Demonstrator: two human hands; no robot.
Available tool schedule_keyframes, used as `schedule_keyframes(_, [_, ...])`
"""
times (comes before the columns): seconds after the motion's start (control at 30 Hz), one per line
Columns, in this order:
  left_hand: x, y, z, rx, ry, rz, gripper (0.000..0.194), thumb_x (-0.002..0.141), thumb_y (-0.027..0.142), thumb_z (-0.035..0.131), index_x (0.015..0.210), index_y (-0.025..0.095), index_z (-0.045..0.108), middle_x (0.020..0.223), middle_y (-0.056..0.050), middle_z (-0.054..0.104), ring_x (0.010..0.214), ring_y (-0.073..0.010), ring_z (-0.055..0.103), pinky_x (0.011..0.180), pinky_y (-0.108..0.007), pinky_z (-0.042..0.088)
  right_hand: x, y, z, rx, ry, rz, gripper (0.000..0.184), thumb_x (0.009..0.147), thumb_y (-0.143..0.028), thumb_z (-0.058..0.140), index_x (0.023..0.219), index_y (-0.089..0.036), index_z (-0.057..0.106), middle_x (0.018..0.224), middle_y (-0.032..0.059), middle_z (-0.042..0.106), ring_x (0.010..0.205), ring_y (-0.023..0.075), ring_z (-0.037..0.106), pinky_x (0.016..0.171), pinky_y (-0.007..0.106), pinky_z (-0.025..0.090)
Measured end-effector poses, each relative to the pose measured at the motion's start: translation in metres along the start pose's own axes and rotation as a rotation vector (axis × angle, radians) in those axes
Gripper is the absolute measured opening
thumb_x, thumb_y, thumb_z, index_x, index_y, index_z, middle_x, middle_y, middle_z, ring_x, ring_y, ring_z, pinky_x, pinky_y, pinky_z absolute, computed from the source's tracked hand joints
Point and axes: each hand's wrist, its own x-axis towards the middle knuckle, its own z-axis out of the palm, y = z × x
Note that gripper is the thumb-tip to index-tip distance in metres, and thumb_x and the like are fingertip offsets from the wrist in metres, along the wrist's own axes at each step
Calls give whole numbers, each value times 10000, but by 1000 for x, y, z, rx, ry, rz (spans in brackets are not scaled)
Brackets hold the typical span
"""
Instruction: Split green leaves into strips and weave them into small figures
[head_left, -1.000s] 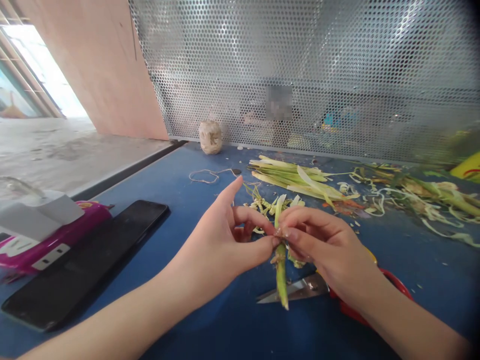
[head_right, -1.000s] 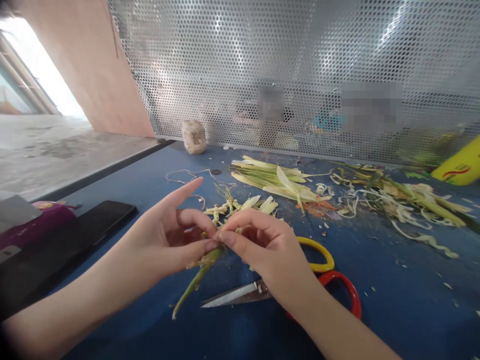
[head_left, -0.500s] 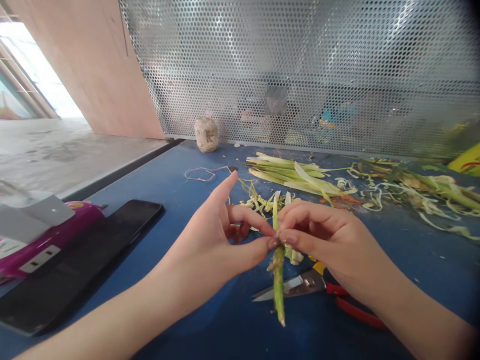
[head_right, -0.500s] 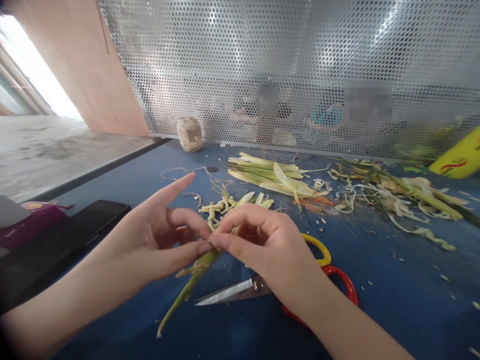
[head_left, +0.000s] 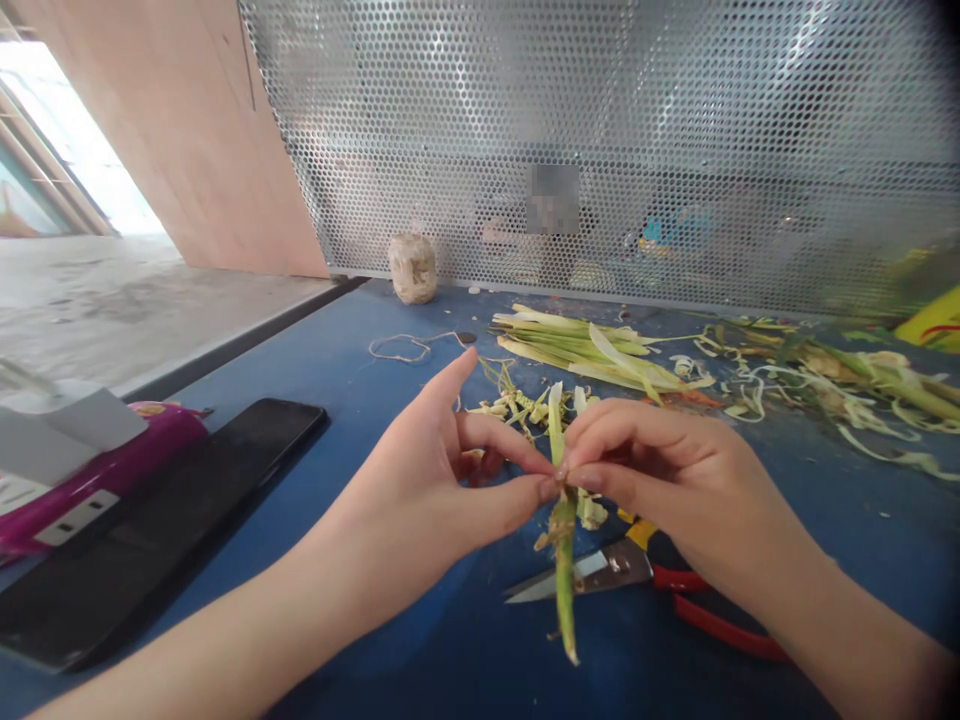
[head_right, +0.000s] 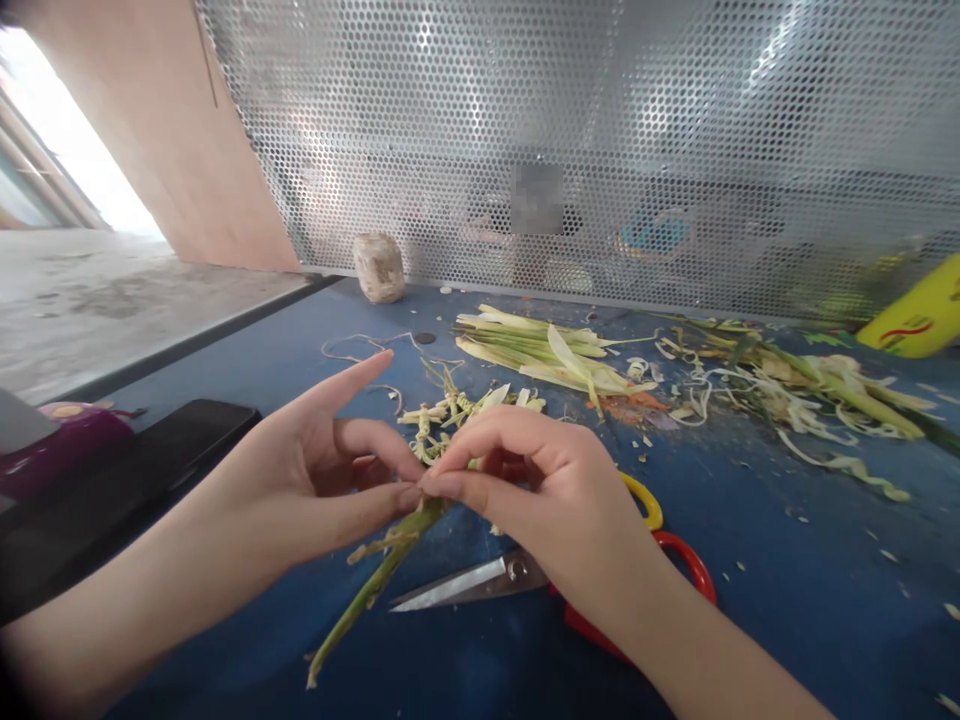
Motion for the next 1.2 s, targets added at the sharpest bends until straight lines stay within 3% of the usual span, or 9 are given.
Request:
schedule_keyframes(0.27, [-1,-1,2,-3,3,-9,997,608,145,703,1389,228,90,677,12,654,567,-122,565,508,-229,397,-1,0,-2,5,-55,111,133,716,-318,648,654,-204,622,699,13,609,664,136,565,536,226,462])
schedule_keyframes(0.6, [0,-5,3,45,7,12,1007,599,136,695,1396,215,85,653,20,645,598,-141,578,604,-281,436,-4,-4,-4,-35,-50,99,70,679,-193,656,632,-194,604,744,14,620,613,118,593,495,198,496])
schedule_keyframes(0.83, [-4,-10,5,96,26,61,968,613,129,670,1397,233,111,681,14,655,627,-155,590,646,-302,443,-7,-7,-4,-96,-91,156,71,694,-175,614,640,-196,573,710,8,618,526,99,559,410,176,446])
schedule_keyframes(1.03, [-5,-11,6,155,24,77,979,635,154,658,1403,224,54,676,17,640,625,-151,584,636,-297,445,-11,-10,-3,-303,-72,80,78,722,-177,586,654,-206,562,625,-15,592,502,96,551,426,182,430])
schedule_keyframes(1.2, [-1,-11,4,129,-55,7,999,658,176,648,1398,199,-22,681,9,636,630,-153,582,571,-267,431,-13,-9,-2,-385,-56,41,84,727,-181,581,783,-235,549,618,-24,590,510,112,557,426,200,416])
